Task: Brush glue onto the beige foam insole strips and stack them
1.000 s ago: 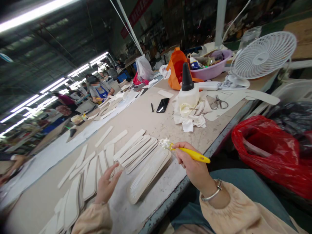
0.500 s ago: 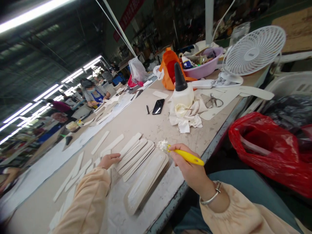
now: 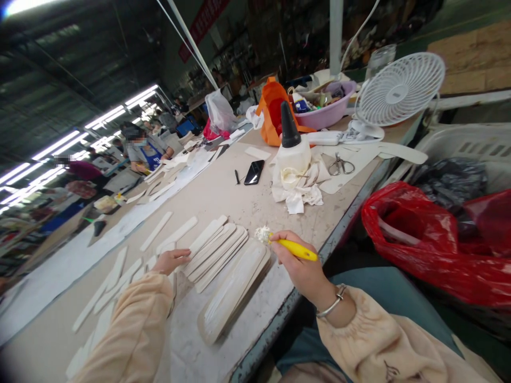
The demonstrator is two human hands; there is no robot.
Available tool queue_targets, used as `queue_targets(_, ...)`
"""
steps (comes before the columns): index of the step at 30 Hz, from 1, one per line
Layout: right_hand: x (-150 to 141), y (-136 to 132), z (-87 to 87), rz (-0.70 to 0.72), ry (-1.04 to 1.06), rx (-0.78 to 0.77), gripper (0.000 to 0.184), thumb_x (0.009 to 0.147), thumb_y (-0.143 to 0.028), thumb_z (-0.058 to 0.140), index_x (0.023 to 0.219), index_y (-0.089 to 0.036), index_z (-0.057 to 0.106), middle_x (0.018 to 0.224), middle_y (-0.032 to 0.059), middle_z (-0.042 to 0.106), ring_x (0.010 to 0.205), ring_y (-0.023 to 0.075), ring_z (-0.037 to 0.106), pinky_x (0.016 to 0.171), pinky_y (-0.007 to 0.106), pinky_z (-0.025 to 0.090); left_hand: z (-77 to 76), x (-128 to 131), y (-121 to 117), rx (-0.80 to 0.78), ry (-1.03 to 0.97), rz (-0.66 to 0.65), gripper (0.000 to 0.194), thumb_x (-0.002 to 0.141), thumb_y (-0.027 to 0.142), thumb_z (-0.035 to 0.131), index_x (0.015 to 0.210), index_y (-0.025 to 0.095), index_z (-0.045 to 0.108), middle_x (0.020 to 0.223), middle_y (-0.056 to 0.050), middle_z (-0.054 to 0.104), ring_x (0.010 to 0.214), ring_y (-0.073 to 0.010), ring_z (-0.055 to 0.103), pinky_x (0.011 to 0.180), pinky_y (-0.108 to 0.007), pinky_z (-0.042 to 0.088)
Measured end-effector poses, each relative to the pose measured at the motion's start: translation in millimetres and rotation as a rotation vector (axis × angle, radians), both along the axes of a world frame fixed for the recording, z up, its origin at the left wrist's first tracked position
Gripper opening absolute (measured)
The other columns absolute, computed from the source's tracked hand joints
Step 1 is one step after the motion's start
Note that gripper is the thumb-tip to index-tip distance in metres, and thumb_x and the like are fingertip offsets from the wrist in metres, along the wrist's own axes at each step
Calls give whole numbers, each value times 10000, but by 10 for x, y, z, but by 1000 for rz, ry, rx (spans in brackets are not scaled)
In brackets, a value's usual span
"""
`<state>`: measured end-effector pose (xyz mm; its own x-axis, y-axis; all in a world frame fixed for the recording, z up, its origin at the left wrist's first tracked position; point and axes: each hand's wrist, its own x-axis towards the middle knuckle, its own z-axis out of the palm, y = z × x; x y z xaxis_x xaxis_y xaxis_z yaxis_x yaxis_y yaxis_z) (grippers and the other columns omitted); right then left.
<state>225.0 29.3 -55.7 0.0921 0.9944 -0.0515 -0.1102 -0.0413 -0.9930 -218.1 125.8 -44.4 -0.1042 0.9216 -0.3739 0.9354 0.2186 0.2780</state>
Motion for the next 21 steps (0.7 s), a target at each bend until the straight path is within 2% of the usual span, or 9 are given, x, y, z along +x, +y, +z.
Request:
queue_targets(9,-27,-8,-79,9,-25,36,273,870,-436,553,982,-194,610,593,-41,501,530,117,471,505,240,371,-24,-51,-9,21,-34,-17,281,879,349,608,1087,160,621,1198,-74,619,1090,-230,596,934,-455,498)
queue_targets(16,-51,-1,-146,9,-75,58,267,877,-445,551,986,-212,622,596,-39,509,539,131,487,525,252,390,-74,0,-51,56,104,-70,283,884,345,601,1095,157,610,1175,-76,617,1070,-222,596,916,-452,503)
queue_targets(21,-74,2,-180,8,-39,60,264,872,-449,562,983,-215,613,593,-42,500,532,128,475,513,248,382,-45,58,-104,122,186,-105,263,881,382,596,1011,156,631,1106,-66,642,1016,-203,608,904,-433,497)
